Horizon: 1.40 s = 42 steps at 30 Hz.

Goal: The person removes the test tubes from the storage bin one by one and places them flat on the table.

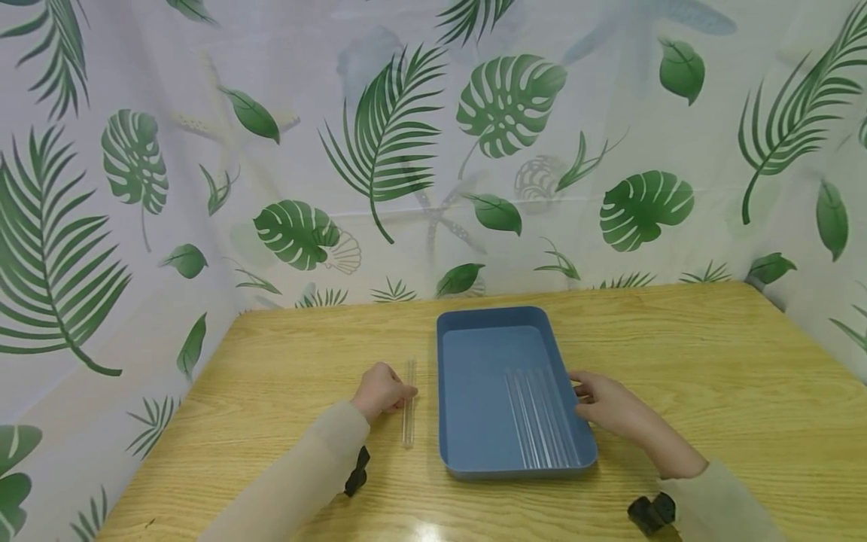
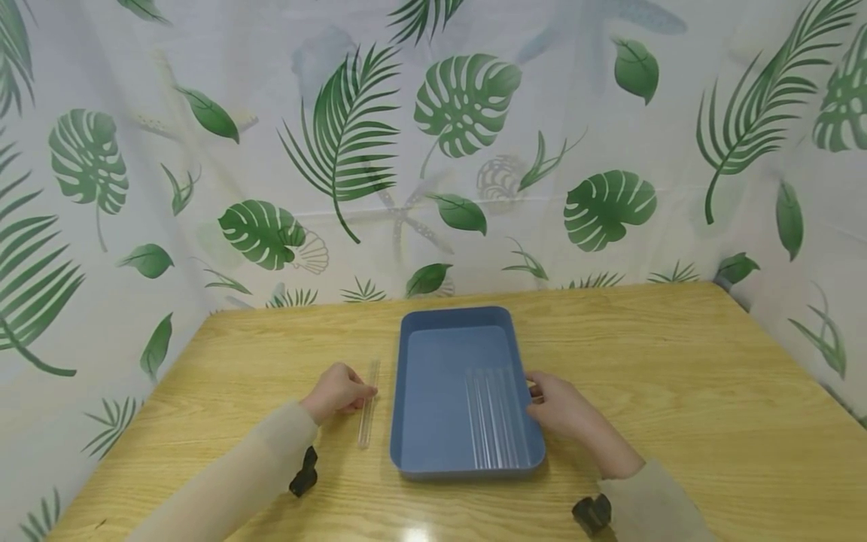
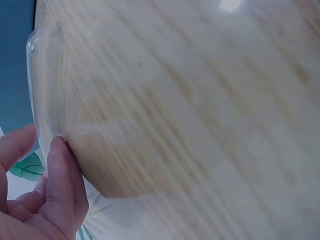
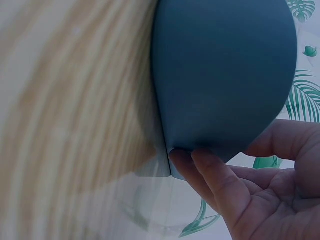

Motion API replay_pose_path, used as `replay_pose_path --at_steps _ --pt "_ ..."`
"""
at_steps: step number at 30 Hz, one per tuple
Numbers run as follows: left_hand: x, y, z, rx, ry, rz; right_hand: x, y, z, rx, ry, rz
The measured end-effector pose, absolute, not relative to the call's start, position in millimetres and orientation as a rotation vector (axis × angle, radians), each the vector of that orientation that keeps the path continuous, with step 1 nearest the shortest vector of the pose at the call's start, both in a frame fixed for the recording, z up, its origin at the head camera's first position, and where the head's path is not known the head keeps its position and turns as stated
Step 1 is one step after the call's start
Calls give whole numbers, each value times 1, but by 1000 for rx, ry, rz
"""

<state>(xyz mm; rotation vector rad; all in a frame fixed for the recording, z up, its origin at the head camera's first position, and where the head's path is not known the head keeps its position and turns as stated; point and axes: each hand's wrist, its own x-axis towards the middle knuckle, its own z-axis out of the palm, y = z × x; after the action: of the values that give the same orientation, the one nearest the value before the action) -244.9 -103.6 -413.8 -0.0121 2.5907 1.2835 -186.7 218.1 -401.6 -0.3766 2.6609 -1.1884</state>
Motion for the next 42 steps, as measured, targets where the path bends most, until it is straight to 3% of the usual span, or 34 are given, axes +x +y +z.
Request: replay_pose_path --at_steps 42 --pt "-244 -107 -414 -18 2613 1242 -186 218 -401 -395 2667 -1177"
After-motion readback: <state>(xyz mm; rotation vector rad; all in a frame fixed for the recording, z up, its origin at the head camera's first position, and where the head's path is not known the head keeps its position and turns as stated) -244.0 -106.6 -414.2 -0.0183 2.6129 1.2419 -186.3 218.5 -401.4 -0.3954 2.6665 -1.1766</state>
